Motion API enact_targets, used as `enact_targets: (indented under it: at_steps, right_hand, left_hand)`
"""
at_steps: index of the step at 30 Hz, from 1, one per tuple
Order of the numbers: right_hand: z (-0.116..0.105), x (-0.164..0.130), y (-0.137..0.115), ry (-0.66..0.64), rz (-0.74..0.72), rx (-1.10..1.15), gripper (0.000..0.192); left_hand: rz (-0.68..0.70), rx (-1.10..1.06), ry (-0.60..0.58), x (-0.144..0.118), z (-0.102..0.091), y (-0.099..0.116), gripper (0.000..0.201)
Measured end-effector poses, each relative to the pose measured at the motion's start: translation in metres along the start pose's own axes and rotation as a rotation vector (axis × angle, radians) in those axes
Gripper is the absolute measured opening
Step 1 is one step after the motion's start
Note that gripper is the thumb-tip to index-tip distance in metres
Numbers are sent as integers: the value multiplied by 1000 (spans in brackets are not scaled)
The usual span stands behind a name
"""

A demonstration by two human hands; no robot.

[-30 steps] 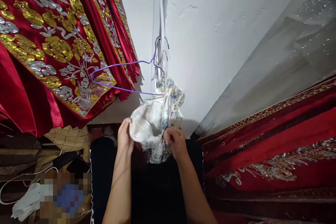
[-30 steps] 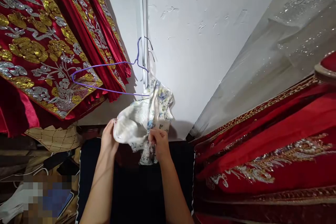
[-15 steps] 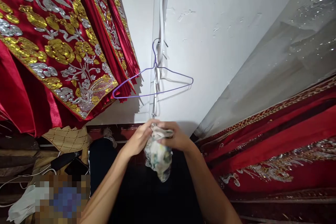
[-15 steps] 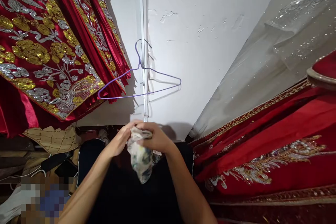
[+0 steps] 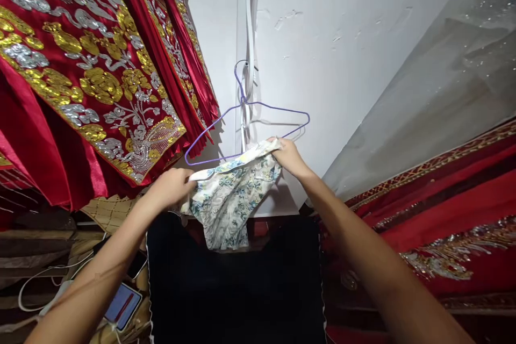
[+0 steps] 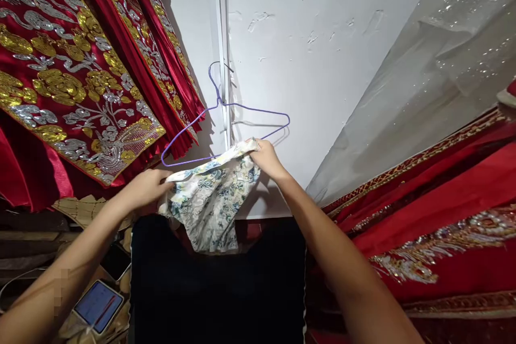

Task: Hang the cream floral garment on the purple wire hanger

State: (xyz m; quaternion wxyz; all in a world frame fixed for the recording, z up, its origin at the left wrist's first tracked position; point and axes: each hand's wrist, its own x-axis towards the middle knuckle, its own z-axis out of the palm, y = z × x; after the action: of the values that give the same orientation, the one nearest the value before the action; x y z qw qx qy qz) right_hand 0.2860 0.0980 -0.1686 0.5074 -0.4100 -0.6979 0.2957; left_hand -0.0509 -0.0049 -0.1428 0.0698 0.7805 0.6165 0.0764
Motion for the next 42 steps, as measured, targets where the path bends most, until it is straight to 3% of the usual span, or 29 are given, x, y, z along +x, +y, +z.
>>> enact_targets:
  at_steps: [3,6,10,13,16,18,20,22,24,26,29,32,34,36,39,42]
  right_hand:
    - [-13,-14,-15,-21,-4,-92,26]
    - [-12,-24,-27,-42,7,-77,22]
    - [1,-32,-32,-33,-3,-15,20]
    - [9,-35,-35,-81,10,43,21]
    - [6,-36,-41,-167,10,55,29]
    - [-4,-35,-43,-165,2,11,45]
    - [-20,-34,-41,-8,-9,-46,67]
    - [-39,-29,-36,243,-28,-81,92]
    - [-59,-22,-29,396,-27,-104,103]
    - [-79,-13,-26,371,18,-137,81]
    - [-105,-5,-28,187,88,-128,40]
    - [-119,-8,-36,4,169,34,34]
    - [-115,-12,-42,-89,233,207,40]
    - [-99,-11,-48,-86,246,341,50]
    - [-66,-1,-56,-37,228,396,54]
    - [-46,10,-60,-121,241,405,53]
  left_hand:
    - [-103,121,-54,11,-10,-12,29]
    - [-62,44,189,20,-10,-15,44]
    - [95,-338,558,36,-5,-8,49]
    - [181,-541,702,51,-12,5,46]
    - [273,-460,696,61,-29,16,48]
    - [284,-358,673,65,-42,18,49]
    - [279,-284,669,65,-52,15,47]
    - [288,-248,681,63,-59,12,42]
    - [313,-234,693,62,-65,13,37]
    - [336,-226,698,61,-68,17,34]
    - [328,-211,713,64,-69,21,30]
    - [242,-238,775,72,-63,16,22]
    - [178,-310,795,80,-57,16,21]
    - [177,-373,789,87,-53,25,29]
    - [326,-388,762,97,-52,56,48]
    - [429,-428,731,106,-56,84,54]
